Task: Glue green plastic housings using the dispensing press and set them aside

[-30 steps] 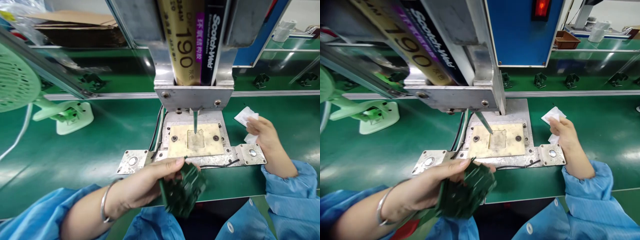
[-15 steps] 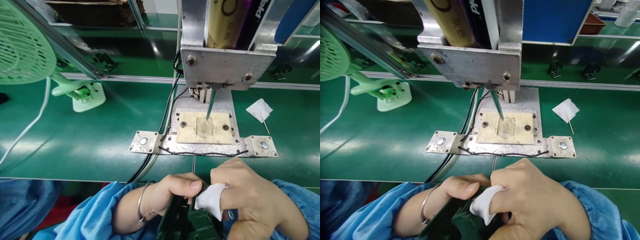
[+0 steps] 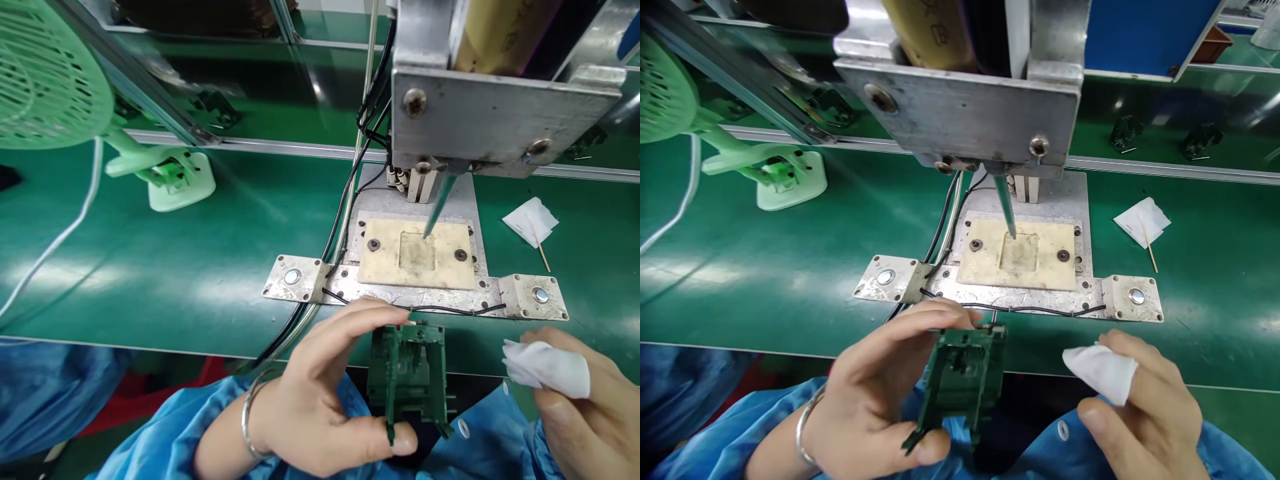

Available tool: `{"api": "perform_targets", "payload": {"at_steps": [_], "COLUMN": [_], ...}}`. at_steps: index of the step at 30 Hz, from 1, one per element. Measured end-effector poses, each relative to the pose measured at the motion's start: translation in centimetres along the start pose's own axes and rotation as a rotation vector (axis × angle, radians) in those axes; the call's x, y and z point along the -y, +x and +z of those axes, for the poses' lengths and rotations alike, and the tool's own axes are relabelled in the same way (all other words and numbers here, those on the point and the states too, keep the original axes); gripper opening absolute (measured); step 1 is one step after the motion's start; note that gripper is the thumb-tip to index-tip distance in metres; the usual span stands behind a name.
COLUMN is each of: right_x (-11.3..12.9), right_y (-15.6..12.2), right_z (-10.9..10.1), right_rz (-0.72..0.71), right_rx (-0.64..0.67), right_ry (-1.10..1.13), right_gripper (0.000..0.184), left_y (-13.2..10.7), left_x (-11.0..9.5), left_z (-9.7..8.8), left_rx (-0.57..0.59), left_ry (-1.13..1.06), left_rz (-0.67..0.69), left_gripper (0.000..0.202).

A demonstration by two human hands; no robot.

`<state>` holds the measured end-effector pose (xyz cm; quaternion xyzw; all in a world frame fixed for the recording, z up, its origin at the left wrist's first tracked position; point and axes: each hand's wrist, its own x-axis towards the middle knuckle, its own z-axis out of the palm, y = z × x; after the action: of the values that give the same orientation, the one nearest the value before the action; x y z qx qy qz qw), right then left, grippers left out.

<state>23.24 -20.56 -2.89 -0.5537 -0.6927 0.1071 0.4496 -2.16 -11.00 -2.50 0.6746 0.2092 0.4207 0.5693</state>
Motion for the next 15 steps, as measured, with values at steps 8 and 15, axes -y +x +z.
{"api": "perform_targets", "payload": {"at_steps": [8,15], "right_x": [4.1,4.2], "right_y": [0.3,0.6], "right_z": [2.2,4.9], "right_rz": [-0.071,-0.248], "right_rx": [0.174,0.084], "right_ry": [-0.024,-0.058], "right_gripper": [0.022,0.034], "left_y": [-0.2,-0.2], "left_x": [0.0,-0.7], "left_z": [0.9,1.4], "left_rx": [-0.129,-0.102], "left_ry": [0.106,0.121], "left_rz": [0.222,0.225], "left_gripper": [0.071,0.073]}}
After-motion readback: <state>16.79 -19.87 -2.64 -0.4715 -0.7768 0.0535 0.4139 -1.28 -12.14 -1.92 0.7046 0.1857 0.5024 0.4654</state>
